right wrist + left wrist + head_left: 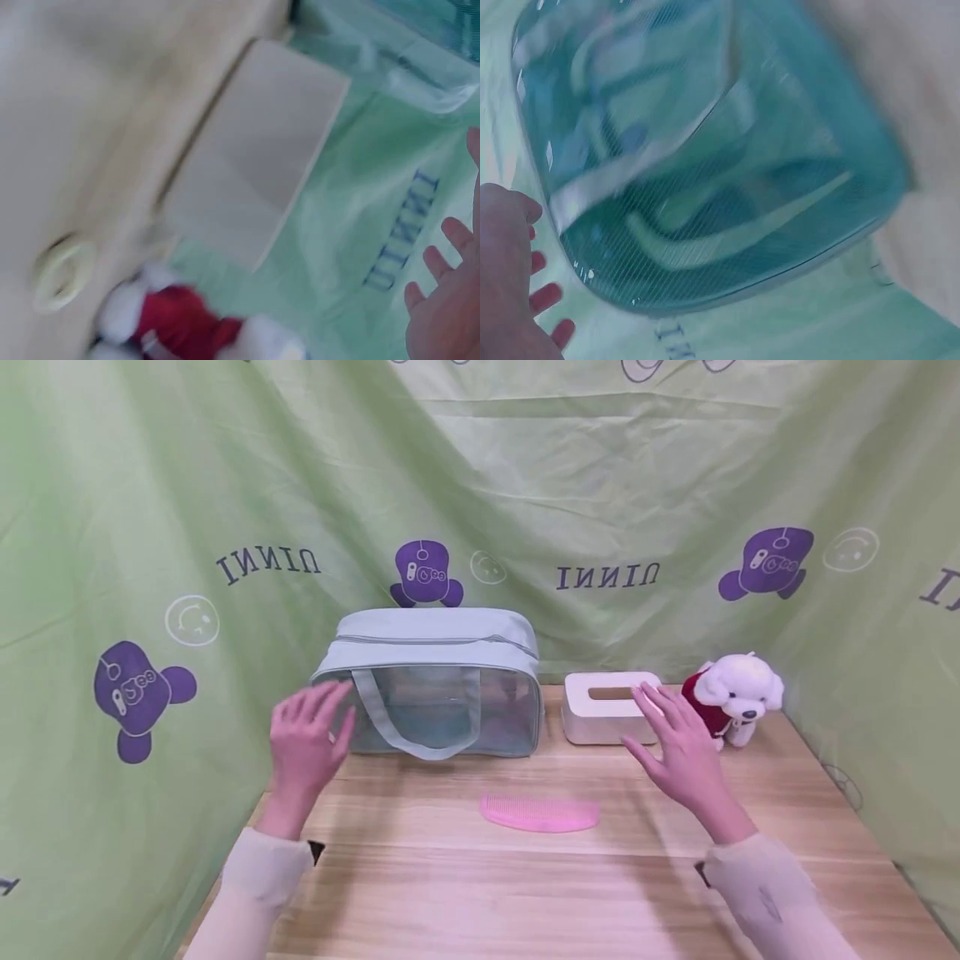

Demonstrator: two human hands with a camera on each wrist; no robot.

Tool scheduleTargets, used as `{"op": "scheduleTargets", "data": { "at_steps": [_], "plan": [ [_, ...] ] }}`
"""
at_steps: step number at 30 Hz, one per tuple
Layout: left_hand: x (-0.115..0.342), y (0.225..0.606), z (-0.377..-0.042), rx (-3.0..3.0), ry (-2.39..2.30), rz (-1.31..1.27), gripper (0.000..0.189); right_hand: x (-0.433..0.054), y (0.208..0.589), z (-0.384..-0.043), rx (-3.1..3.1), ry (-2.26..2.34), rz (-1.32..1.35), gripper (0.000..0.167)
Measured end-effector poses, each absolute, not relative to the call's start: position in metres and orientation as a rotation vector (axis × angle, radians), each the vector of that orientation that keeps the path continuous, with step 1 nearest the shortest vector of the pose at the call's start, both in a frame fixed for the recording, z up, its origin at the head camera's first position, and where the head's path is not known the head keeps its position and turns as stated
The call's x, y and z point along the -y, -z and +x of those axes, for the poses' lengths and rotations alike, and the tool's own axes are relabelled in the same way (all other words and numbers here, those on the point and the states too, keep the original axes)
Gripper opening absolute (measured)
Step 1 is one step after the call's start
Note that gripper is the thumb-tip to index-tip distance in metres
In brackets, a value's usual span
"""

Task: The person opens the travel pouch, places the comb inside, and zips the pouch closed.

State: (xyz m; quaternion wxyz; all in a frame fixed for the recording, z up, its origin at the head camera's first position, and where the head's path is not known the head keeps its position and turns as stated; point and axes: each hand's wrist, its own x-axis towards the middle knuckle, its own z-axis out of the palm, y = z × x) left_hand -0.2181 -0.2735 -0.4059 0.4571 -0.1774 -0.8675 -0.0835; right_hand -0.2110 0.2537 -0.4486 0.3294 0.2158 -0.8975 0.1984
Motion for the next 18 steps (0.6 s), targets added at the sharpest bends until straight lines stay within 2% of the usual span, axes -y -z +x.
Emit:
{"op": "scheduleTargets", "data": {
  "at_steps": [7, 13, 18],
  "plan": [
    [0.278, 0.39, -0.254, 2.311, 0.598, -0.197, 0.052, -0.203, 0.431, -0.257, 2.472, -0.899, 0.492, 0.071],
    [0.278, 0.396, -0.268, 2.324, 1.036, -0.086, 0.05, -0.176, 0.447, -0.288, 2.45, -1.404, 0.43, 0.058],
    [0.278, 0.398, -0.27, 2.257, 1.18, -0.111, 0.044, -0.153, 0.456, -0.306, 2.405, -1.697, 0.353, 0.049]
  ]
}}
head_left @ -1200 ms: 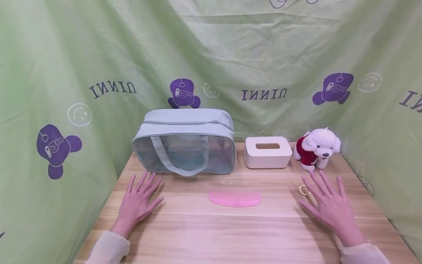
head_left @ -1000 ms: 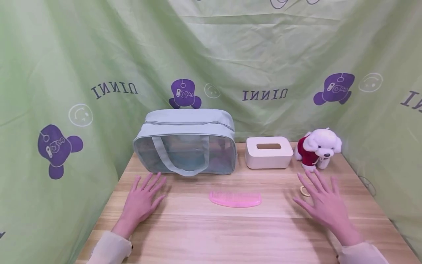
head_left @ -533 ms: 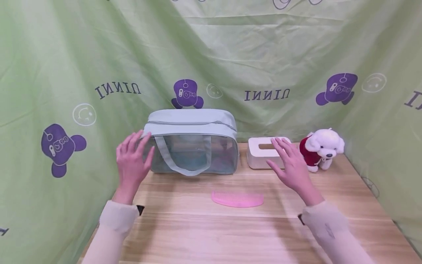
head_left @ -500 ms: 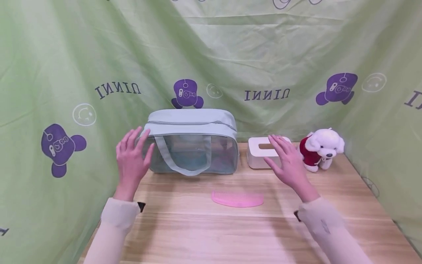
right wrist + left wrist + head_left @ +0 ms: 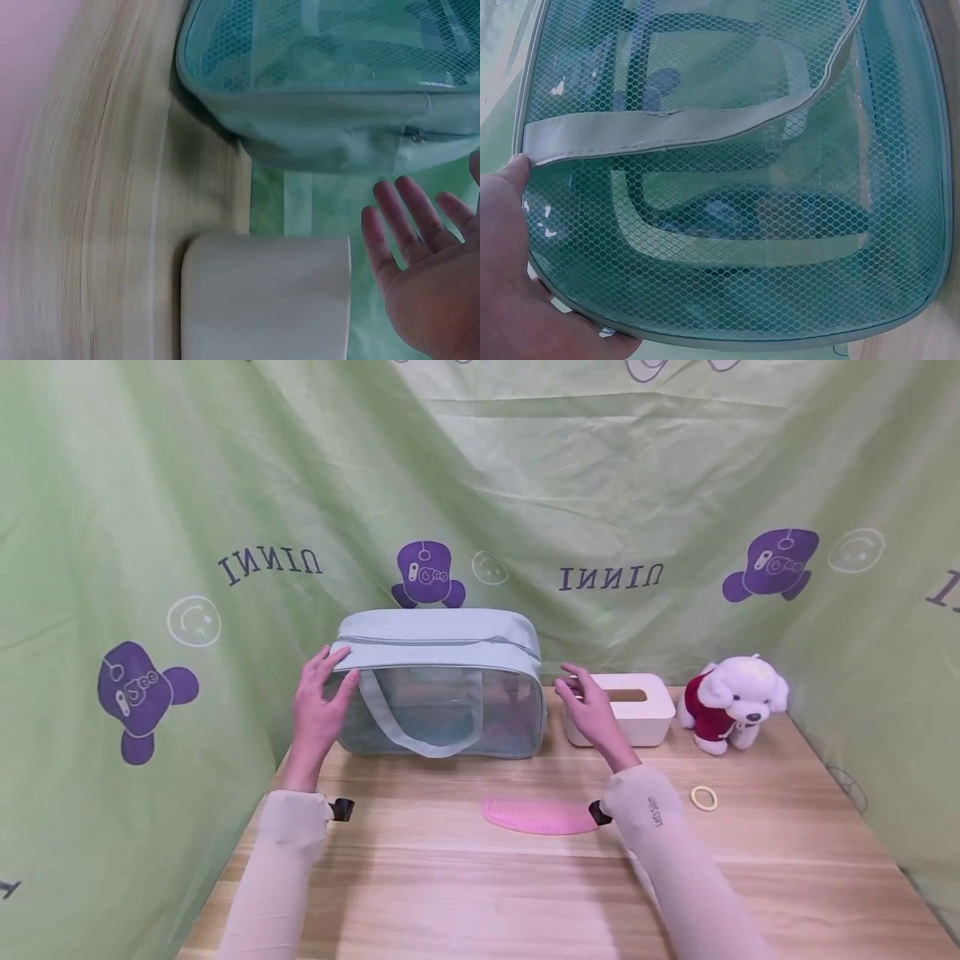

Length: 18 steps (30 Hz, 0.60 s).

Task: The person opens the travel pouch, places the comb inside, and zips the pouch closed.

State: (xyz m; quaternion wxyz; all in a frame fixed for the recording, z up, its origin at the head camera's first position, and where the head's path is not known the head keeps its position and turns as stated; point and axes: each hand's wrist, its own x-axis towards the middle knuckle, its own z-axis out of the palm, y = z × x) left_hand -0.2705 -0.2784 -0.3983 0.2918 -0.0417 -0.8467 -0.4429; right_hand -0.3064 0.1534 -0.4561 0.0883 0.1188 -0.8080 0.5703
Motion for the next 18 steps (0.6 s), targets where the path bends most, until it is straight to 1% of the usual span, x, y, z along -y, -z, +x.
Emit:
{"op": "scheduleTargets", "data": {
  "at_steps": [7, 15, 18],
  "plan": [
    [0.281, 0.4, -0.267, 2.26, 1.188, -0.121, 0.041, -0.124, 0.464, -0.318, 2.43, -1.796, 0.221, 0.037],
    [0.28, 0.402, -0.267, 2.231, 1.198, -0.113, 0.039, -0.111, 0.468, -0.318, 2.325, -1.93, 0.102, 0.033],
    [0.279, 0.403, -0.267, 2.225, 1.206, -0.097, 0.039, -0.109, 0.463, -0.316, 2.323, -1.973, 0.061, 0.032]
  ]
}}
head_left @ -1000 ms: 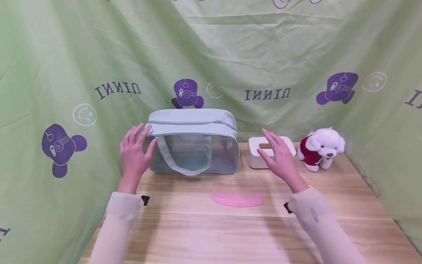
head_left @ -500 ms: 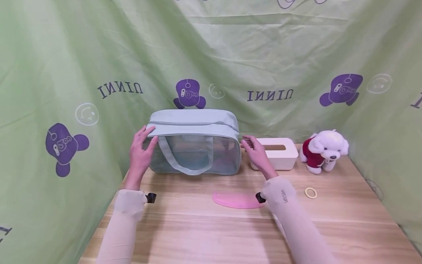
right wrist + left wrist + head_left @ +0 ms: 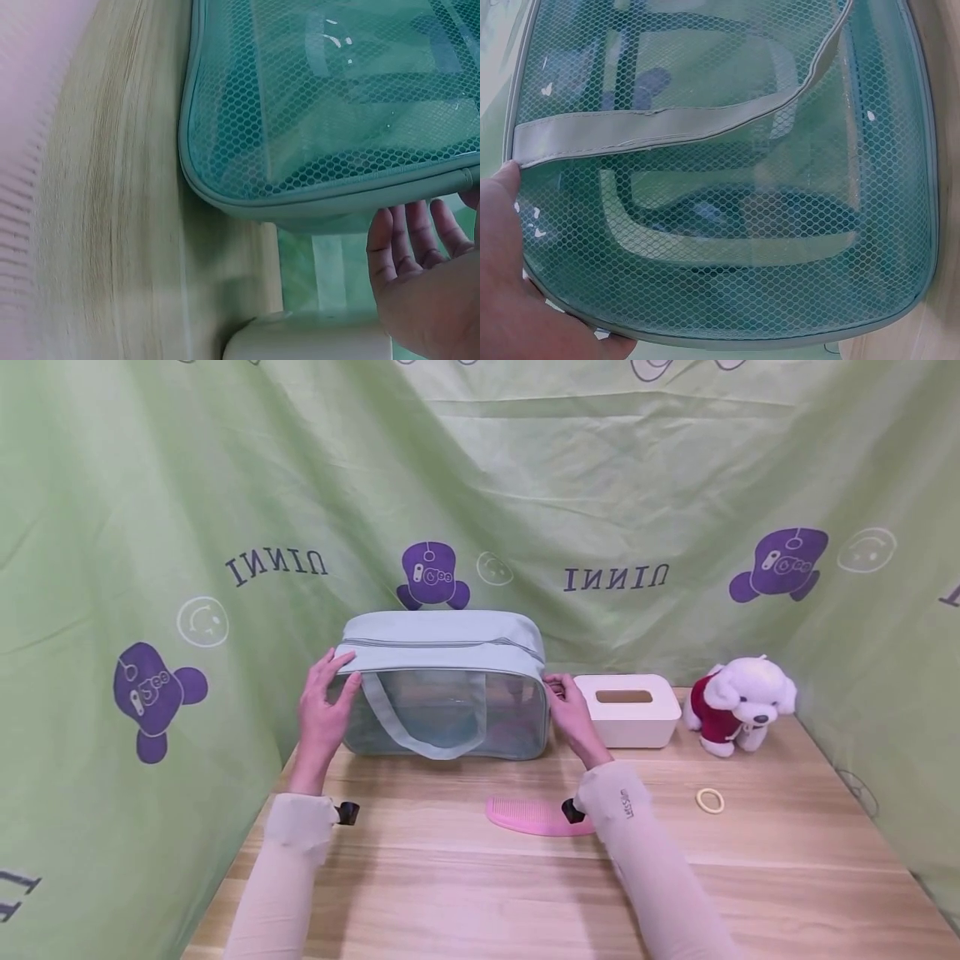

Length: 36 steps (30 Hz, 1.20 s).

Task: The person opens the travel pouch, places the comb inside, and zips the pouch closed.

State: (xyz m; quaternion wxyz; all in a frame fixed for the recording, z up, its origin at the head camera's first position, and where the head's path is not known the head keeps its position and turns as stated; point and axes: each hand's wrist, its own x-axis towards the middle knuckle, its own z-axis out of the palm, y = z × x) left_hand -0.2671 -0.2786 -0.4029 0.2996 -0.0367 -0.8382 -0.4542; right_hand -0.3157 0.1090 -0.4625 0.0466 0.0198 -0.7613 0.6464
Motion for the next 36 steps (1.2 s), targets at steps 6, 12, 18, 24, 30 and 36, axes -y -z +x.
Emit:
{"op": "scheduleTargets", "data": {
  "at_steps": [6, 12, 18, 24, 30, 36],
  "plan": [
    [0.2769, 0.4054, -0.2672, 2.217, 1.221, -0.076, 0.038, -0.1056, 0.4612, -0.3135, 2.277, -2.081, -0.053, 0.031],
    [0.2757, 0.4058, -0.267, 2.217, 1.221, -0.084, 0.037, -0.1026, 0.4677, -0.3168, 2.222, -2.17, -0.147, 0.033],
    [0.2755, 0.4064, -0.2655, 2.216, 1.222, -0.085, 0.037, -0.1042, 0.4688, -0.3183, 2.152, -2.3, -0.185, 0.032],
    [0.2757, 0.407, -0.2651, 2.217, 1.209, -0.074, 0.037, -0.1063, 0.4705, -0.3176, 2.118, -2.358, -0.194, 0.033],
    [0.2756, 0.4068, -0.2658, 2.222, 1.199, -0.056, 0.037, -0.1083, 0.4661, -0.3147, 2.087, -2.375, -0.194, 0.021],
    [0.2753, 0.4062, -0.2652, 2.209, 1.2, -0.057, 0.036, -0.1115, 0.4609, -0.3139, 2.085, -2.383, -0.184, 0.017]
  ]
}}
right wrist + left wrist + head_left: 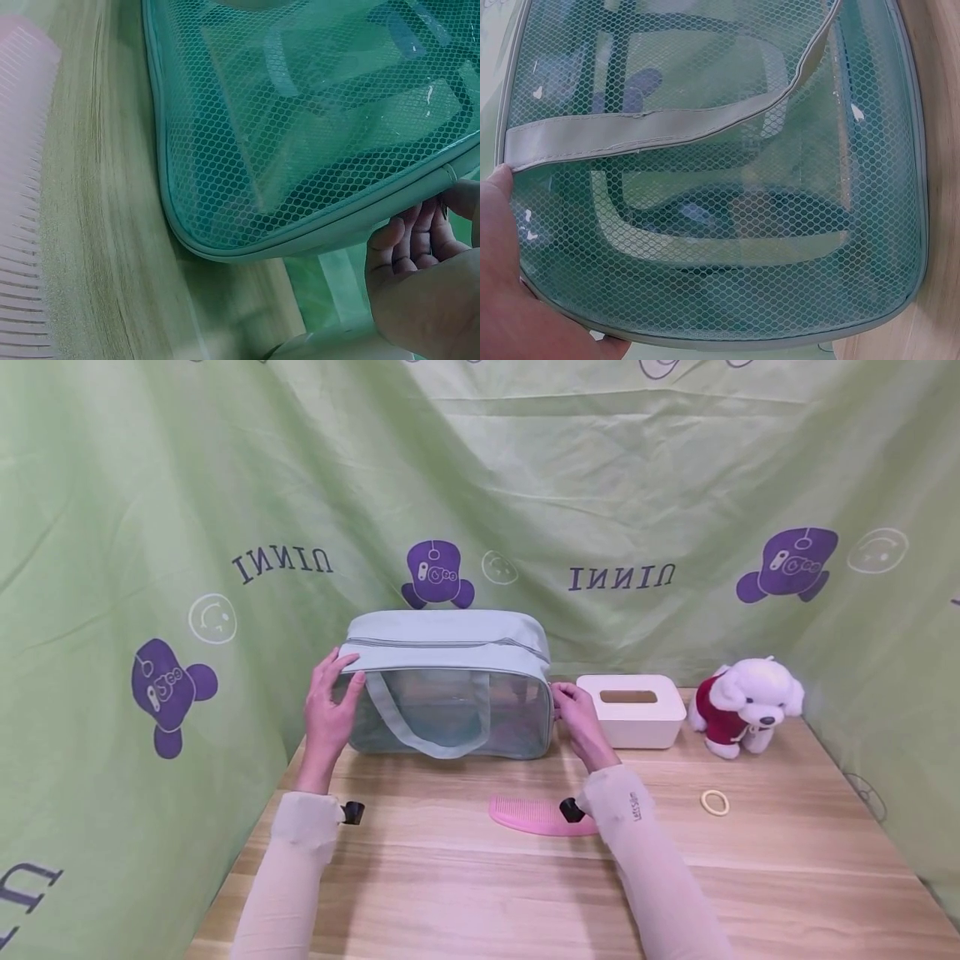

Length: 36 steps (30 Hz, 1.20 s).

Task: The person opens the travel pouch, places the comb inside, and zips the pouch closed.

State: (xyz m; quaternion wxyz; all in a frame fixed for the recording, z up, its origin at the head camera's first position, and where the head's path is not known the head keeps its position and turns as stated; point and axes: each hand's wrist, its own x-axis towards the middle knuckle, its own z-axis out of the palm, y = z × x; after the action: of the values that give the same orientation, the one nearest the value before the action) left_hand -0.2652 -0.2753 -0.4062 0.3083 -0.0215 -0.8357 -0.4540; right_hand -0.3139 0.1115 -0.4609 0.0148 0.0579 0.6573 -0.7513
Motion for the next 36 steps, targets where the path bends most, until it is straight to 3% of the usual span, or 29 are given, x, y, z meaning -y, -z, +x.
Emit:
{"op": "scheduleTargets", "data": {
  "at_steps": [12, 19, 36],
  "plan": [
    [0.278, 0.404, -0.261, 2.19, 1.208, -0.063, 0.036, -0.116, 0.449, -0.312, -2.059, 2.356, 0.142, 0.014],
    [0.271, 0.404, -0.262, 2.216, 1.224, -0.109, 0.037, -0.126, 0.429, -0.308, -2.055, 2.449, 0.105, 0.009],
    [0.257, 0.402, -0.256, 2.226, 1.247, -0.141, 0.036, -0.128, 0.377, -0.311, -2.198, 2.326, -0.06, 0.014]
  ]
}}
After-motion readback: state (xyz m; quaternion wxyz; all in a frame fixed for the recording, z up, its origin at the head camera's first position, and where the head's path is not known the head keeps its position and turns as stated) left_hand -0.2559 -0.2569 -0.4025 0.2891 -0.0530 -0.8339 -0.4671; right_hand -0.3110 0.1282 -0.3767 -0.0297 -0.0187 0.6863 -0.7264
